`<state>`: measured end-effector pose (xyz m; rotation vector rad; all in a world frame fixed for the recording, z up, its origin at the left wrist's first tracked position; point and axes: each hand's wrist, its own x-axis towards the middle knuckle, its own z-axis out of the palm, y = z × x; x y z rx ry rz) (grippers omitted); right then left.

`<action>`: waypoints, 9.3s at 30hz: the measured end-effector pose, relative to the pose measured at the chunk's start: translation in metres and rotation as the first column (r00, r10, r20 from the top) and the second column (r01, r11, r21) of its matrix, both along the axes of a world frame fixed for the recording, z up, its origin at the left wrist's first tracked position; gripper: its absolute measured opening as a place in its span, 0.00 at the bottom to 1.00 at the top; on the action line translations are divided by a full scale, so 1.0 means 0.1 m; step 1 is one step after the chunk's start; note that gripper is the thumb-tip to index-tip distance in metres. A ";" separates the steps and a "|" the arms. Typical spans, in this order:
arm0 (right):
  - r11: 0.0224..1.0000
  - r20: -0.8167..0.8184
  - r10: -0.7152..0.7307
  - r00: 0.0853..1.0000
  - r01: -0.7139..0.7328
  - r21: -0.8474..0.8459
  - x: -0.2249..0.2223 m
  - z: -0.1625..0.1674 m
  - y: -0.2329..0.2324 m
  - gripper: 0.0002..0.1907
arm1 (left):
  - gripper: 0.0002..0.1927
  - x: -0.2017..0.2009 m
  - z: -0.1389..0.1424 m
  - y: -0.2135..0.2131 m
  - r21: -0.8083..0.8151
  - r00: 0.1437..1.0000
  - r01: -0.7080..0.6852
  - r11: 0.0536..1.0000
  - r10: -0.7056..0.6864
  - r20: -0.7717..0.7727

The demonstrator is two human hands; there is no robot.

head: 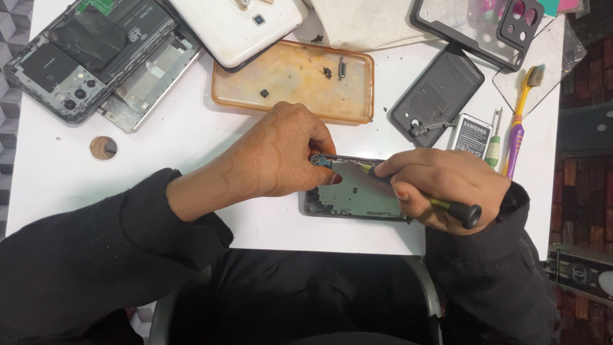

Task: The person uses a screwdriver to remove screws from a disassembled smartphone chassis on a workbench. They place the screws on a nearby tray and continue unscrewing multiple fasteners from the device frame.

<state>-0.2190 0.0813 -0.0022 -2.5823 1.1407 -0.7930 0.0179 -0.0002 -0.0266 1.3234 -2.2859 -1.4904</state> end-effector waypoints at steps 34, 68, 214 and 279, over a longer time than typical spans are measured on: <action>0.999 0.048 0.036 0.998 -0.037 0.013 0.02 0.03 0.00 0.09 | 0.11 0.00 0.02 0.01 -0.014 1.000 0.004 1.000 -0.004 -0.001; 1.000 0.018 0.008 1.000 -0.008 0.000 0.00 0.00 0.03 0.09 | 0.11 0.02 -0.04 0.02 -0.025 1.000 0.012 1.000 -0.012 -0.013; 0.978 -0.067 -0.036 0.997 0.049 0.204 0.26 0.11 -0.19 0.30 | 0.02 0.33 0.18 -0.13 -0.450 0.808 0.145 0.881 -0.368 -0.461; 0.993 0.412 -0.098 0.906 0.114 -0.014 0.01 -0.25 -0.14 0.35 | 0.03 0.07 -0.18 -0.02 -0.721 0.926 -0.017 0.693 -0.260 -0.272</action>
